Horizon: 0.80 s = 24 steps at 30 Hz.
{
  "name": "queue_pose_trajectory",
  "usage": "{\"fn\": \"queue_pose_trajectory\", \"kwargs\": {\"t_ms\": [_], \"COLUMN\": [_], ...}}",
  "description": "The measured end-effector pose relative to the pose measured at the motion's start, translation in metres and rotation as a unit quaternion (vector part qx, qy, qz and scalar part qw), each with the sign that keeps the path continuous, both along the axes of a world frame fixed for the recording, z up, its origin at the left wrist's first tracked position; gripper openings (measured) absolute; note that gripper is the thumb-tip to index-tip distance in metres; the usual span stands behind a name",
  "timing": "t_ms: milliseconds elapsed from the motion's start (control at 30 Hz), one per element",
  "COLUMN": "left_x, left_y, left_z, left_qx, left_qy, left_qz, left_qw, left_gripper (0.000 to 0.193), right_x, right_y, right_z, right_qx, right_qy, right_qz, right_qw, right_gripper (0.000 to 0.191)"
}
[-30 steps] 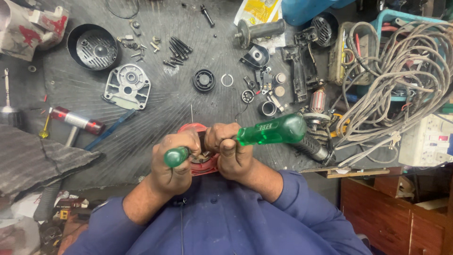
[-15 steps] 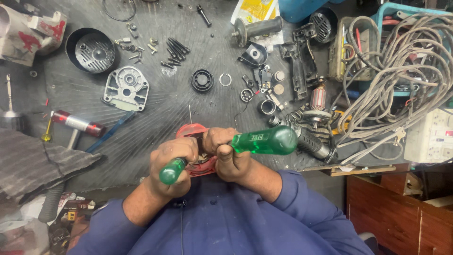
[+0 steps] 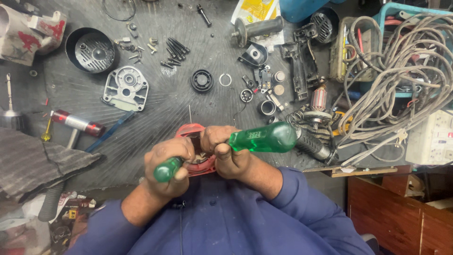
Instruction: The person uses two green-handled screwdrivers to pry and unscrew parts inside a red motor housing on a cluttered workbench, repositioning the housing and switching screwdrivers as they work. They then set the housing aside and pick up and untangle a long power cable from the bench.
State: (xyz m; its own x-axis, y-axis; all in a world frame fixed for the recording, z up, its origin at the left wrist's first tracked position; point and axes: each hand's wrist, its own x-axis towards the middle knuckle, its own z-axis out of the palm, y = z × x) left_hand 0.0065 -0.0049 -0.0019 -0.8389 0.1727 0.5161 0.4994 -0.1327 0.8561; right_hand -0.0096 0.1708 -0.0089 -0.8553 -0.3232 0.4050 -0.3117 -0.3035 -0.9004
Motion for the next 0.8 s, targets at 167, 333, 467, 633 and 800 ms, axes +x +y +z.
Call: {"fn": "queue_pose_trajectory", "kwargs": {"t_ms": [167,333,467,633,800], "left_x": [0.002,0.002,-0.001,-0.005,-0.006], "left_y": [0.007,0.011,0.014,0.006,-0.002], "left_z": [-0.005,-0.012,-0.014,-0.005,0.003], "left_qx": [0.027,0.073,0.061,-0.022,-0.108], "left_qy": [0.029,0.025,0.051,0.048,0.057], "left_qz": [0.003,-0.008,-0.016,-0.035,0.024], "left_qw": [0.999,0.997,0.997,0.998,0.992], "left_gripper": [0.036,0.040,0.037,0.031,0.023], "right_x": [-0.002,0.007,0.013,0.015,0.012], "right_y": [-0.004,-0.003,0.000,-0.006,-0.009], "right_z": [-0.004,-0.006,-0.007,-0.006,-0.002], "right_qx": [-0.030,-0.052,-0.065,-0.077,-0.082], "right_qy": [-0.008,-0.038,-0.040,-0.035,-0.030], "right_qz": [-0.013,-0.028,-0.040,-0.085,-0.064], "right_qw": [0.999,0.998,0.996,0.993,0.994], "right_gripper": [0.056,0.050,0.047,0.053,0.059]}}
